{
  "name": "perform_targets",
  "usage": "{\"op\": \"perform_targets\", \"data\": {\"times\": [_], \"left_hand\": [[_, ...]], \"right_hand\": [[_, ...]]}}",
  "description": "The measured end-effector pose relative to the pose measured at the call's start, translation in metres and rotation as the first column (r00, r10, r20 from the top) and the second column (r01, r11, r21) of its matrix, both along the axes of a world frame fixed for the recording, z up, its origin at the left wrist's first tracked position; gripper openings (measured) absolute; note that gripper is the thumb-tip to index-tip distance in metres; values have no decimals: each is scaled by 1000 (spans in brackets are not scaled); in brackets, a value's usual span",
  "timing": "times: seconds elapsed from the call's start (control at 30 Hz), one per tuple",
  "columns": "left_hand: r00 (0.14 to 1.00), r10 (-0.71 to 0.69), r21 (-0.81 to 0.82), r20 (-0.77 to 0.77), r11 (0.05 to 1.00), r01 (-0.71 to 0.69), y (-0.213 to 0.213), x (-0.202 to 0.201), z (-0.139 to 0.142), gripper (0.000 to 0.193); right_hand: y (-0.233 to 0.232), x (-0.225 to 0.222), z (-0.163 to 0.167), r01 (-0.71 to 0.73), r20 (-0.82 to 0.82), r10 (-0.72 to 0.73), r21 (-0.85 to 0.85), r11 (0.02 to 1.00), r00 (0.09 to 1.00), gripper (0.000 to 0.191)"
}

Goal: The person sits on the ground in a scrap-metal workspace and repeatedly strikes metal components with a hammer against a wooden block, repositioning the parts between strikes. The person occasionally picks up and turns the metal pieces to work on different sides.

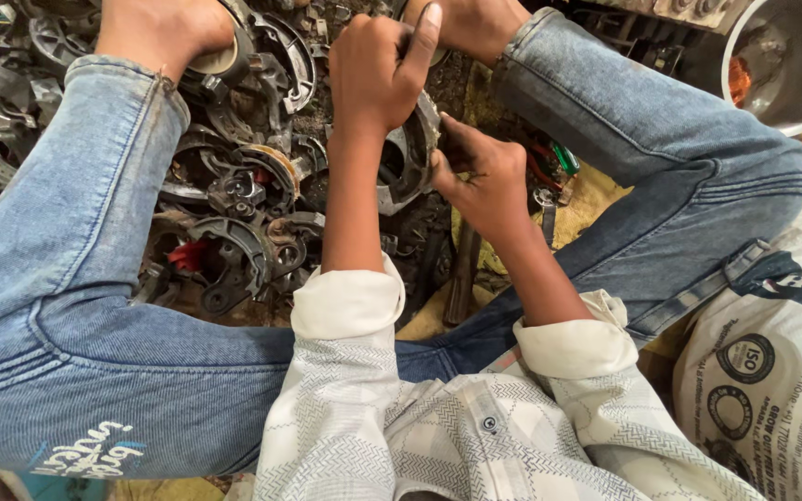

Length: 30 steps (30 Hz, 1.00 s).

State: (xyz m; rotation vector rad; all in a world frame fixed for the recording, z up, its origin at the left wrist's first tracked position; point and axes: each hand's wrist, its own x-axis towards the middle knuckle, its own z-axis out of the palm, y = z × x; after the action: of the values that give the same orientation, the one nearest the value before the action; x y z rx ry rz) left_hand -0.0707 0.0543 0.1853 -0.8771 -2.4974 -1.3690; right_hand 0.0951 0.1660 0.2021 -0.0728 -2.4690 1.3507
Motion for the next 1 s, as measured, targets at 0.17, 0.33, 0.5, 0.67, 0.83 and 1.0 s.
{"op": "perform_targets", "data": {"times": [0.17,0.33,0.5,0.67,0.83,1.0], "left_hand": [[999,40,-10,-37,999,-40,4,3,6,72],[990,66,-69,-128,995,-75,8,5,9,66],[972,67,-142,-227,985,-101,11,9,16,59],[964,52,-190,-262,976,-104,14,10,16,54],[962,82,-65,-262,993,-102,1,-3,-28,56],[884,416,-20,-216,903,-430,-38,-10,-109,62]], "right_hand": [[-8,1,5,89,-69,-82,114,989,994,38],[-10,3,7,134,-104,-117,176,975,988,34],[-10,2,13,164,-30,-162,96,982,986,30],[-9,2,22,187,12,-188,56,981,982,24],[2,6,-7,153,75,-139,-232,961,987,30],[20,11,-87,279,448,-353,225,934,821,68]]}}
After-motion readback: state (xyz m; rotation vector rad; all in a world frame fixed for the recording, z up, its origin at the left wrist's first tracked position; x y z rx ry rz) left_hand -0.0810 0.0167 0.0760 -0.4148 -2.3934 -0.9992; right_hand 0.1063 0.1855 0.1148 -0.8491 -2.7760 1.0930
